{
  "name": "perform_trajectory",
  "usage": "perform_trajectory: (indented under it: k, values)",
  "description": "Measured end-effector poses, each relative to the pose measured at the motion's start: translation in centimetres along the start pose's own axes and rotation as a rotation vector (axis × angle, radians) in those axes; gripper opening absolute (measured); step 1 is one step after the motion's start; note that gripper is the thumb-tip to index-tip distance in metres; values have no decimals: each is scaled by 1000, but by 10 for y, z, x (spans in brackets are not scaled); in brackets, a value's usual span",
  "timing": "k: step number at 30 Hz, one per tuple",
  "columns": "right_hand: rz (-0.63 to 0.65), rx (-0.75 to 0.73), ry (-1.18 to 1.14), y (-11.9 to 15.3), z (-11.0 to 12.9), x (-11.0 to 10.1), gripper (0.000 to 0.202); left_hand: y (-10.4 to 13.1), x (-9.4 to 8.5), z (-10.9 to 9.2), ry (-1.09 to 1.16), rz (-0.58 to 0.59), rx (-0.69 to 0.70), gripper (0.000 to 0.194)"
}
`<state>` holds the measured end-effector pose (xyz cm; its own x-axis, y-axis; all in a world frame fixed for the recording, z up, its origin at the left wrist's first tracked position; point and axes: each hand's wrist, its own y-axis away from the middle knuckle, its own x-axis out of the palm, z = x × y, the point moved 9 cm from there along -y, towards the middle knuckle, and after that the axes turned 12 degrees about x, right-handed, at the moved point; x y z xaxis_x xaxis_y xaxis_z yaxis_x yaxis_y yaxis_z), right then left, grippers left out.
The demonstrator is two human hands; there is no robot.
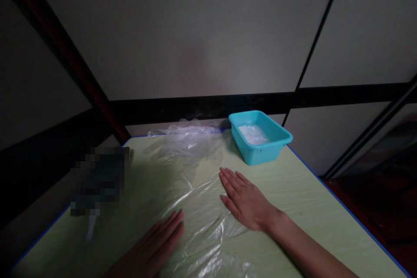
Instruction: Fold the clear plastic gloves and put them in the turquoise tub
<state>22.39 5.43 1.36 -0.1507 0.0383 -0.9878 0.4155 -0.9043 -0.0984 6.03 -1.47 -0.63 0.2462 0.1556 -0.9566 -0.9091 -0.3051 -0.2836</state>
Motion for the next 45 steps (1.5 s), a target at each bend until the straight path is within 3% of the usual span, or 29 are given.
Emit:
perform_trajectory:
  k: [3,4,6,9,14,17,23,35,42,45]
  values:
    - [0,2,1,0,0,0,53,-25,-25,-2,39,-52,-31,67]
    - [1,3,-2,0,0,0,52,-37,-33,1,43,-59,-91,62]
    - [0,6,-11,0,0,1,52,-63,-34,3,73,32,-195,57]
    - [-8,-2,-22,0,-1,3,51,-95,-21,9,102,122,-343,52]
    - [-63,-23,-6,1,-4,8,50,-116,9,16,77,60,-422,56]
    - [-59,-22,9,1,-5,9,50,-112,18,16,66,60,-417,58]
    - [-44,-15,20,1,-4,8,52,-89,11,17,77,77,-392,55]
    - [18,11,-5,0,-4,10,53,-9,1,34,24,128,-422,53]
    - [89,53,-156,0,-9,7,52,0,1,33,-12,82,-385,66]
    - [108,78,-246,-1,-10,0,52,-3,1,30,39,115,-346,72]
